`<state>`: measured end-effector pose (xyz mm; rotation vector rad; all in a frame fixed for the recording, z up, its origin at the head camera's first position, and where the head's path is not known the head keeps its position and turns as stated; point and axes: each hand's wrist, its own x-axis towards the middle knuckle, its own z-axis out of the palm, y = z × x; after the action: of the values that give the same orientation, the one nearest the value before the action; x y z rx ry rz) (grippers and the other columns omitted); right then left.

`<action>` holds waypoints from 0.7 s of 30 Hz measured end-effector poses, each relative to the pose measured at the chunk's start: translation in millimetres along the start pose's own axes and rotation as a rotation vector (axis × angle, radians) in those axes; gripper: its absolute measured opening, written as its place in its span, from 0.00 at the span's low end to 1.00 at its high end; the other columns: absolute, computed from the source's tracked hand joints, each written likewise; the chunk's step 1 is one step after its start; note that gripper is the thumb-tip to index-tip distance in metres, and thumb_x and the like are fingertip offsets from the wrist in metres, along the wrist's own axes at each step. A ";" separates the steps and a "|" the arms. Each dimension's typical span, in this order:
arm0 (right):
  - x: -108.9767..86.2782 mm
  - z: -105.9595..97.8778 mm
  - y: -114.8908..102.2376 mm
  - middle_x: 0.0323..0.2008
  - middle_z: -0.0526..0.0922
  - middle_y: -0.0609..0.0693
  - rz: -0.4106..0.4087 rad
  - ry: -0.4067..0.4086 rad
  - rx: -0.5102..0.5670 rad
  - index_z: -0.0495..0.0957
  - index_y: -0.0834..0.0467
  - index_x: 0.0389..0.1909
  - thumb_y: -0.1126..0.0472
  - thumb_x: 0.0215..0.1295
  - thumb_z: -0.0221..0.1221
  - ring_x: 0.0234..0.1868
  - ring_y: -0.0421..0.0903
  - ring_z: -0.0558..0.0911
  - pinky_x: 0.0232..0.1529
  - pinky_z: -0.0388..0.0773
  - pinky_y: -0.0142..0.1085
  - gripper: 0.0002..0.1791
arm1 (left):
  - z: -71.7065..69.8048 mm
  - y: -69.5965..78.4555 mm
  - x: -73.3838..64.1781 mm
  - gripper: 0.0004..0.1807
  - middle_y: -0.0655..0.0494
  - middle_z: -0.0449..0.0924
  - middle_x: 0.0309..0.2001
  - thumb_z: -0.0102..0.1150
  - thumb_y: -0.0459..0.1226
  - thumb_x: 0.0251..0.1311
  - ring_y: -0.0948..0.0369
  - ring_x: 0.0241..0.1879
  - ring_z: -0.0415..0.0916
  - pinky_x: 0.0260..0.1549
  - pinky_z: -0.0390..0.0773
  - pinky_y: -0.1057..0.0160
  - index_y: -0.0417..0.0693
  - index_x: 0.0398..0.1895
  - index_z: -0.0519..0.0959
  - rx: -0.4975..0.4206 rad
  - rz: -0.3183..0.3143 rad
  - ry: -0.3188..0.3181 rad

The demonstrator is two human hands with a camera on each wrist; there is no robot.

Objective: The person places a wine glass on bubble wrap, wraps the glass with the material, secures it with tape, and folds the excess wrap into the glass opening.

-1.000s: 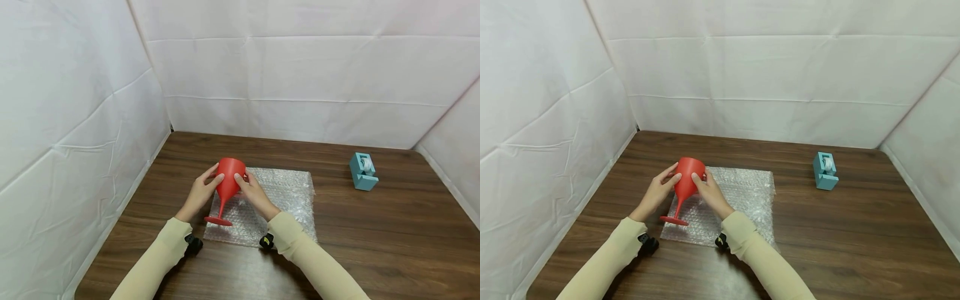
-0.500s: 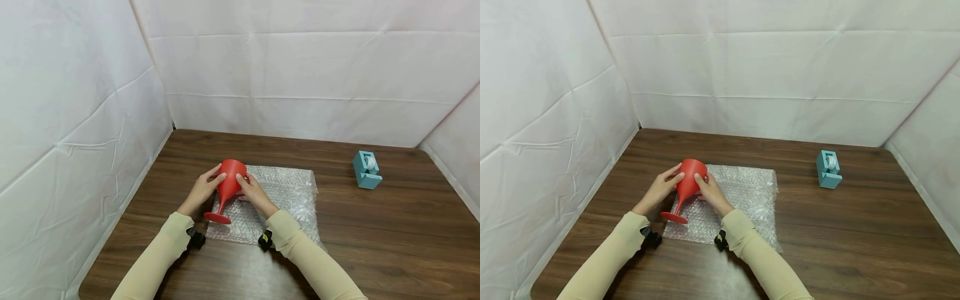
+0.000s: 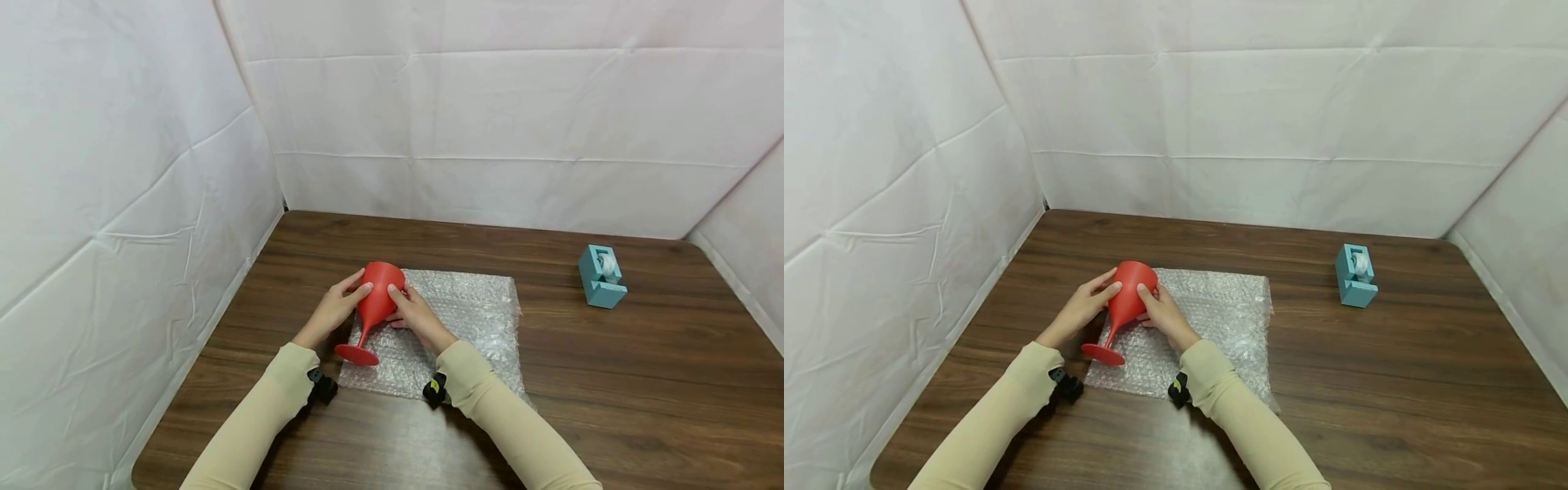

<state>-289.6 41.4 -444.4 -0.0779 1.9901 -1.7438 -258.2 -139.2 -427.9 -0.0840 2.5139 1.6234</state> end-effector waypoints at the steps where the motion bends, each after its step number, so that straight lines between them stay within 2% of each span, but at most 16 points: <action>1: 0.2 0.1 0.0 0.57 0.74 0.63 -0.005 -0.001 -0.002 0.54 0.62 0.71 0.43 0.73 0.47 0.36 0.45 0.82 0.44 0.82 0.40 0.36 | -0.2 0.4 -0.1 0.35 0.41 0.67 0.66 0.50 0.53 0.67 0.45 0.62 0.68 0.59 0.71 0.44 0.54 0.74 0.57 0.003 -0.005 -0.004; 7: 1.0 0.6 0.6 0.55 0.75 0.63 -0.015 0.009 -0.027 0.57 0.63 0.70 0.44 0.73 0.47 0.35 0.45 0.82 0.40 0.82 0.38 0.34 | -1.9 2.9 -1.7 0.36 0.40 0.66 0.67 0.49 0.55 0.67 0.43 0.64 0.66 0.60 0.68 0.41 0.56 0.75 0.56 0.029 -0.024 -0.026; 13: 0.9 -0.5 0.5 0.59 0.72 0.62 -0.010 0.013 -0.027 0.52 0.63 0.72 0.44 0.73 0.47 0.35 0.44 0.81 0.39 0.82 0.37 0.37 | -1.6 4.0 -1.8 0.36 0.40 0.65 0.67 0.48 0.55 0.67 0.43 0.64 0.65 0.60 0.67 0.38 0.56 0.75 0.55 0.070 -0.024 -0.023; 21: 0.0 -2.0 1.9 0.61 0.71 0.64 -0.045 0.016 -0.029 0.48 0.63 0.73 0.47 0.74 0.47 0.34 0.44 0.82 0.38 0.83 0.38 0.37 | -0.5 5.6 -1.5 0.40 0.38 0.65 0.67 0.49 0.56 0.66 0.43 0.61 0.70 0.58 0.71 0.42 0.58 0.77 0.48 0.075 -0.051 -0.021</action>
<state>-289.8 43.7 -446.0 -0.1196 2.0401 -1.7490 -257.5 -137.4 -422.4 -0.1212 2.5322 1.5019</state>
